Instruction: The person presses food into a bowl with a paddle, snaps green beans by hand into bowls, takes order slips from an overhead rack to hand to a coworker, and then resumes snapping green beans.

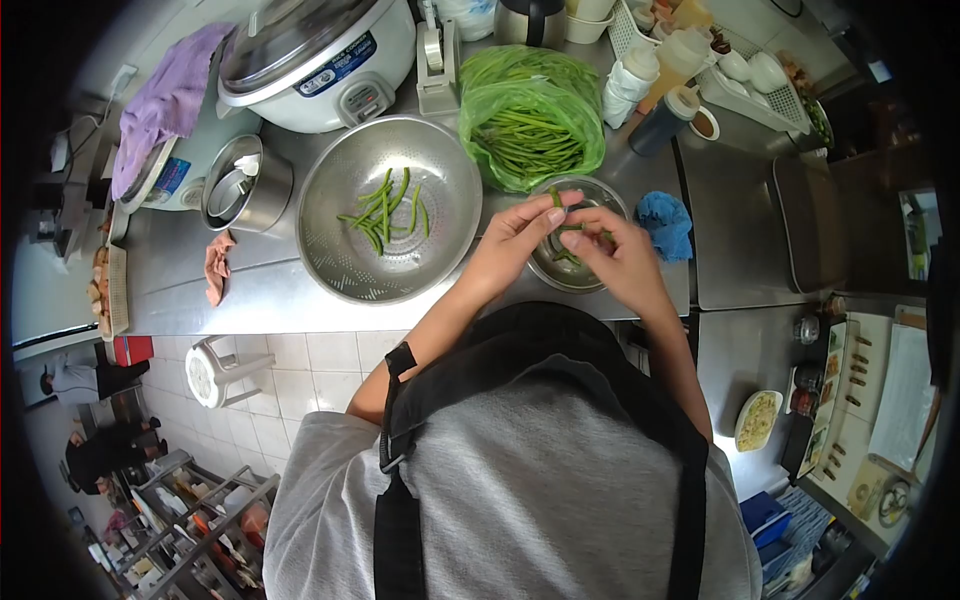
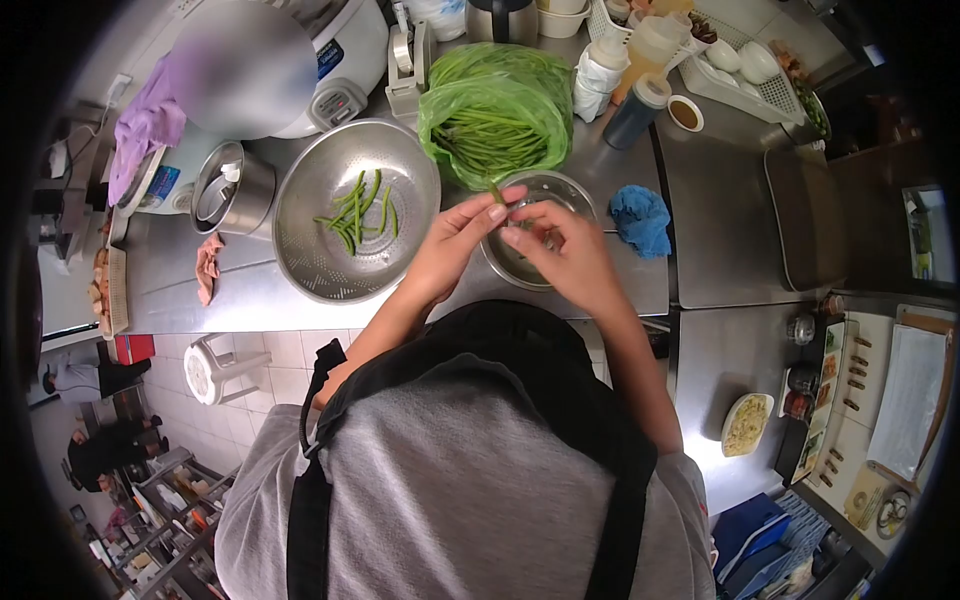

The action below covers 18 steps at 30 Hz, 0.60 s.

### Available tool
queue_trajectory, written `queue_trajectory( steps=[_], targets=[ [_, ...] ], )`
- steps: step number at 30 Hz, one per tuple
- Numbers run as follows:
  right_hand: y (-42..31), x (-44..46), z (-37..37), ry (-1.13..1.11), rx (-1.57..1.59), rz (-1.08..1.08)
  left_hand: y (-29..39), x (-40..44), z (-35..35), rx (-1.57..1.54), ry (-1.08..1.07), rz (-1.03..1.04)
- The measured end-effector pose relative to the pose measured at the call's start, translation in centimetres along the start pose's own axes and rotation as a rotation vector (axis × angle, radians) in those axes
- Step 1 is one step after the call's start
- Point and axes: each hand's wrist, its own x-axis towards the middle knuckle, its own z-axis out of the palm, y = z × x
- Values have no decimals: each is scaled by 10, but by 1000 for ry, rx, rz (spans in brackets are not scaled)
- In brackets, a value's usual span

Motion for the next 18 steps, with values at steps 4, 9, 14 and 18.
queue_trajectory(
  steps=[4,9,14,18],
  targets=[
    [8,0,17,-8,131,-16,-5,0,3,-264,-40,-191],
    [13,0,13,-1,-30,60,-7,1,-3,-188,67,-166],
    [41,-5,-11,31,-491,-79,-9,21,-38,604,245,142],
    [62,3,-14,128,-448,-195,9,59,-74,1192,376,290]
  ],
)
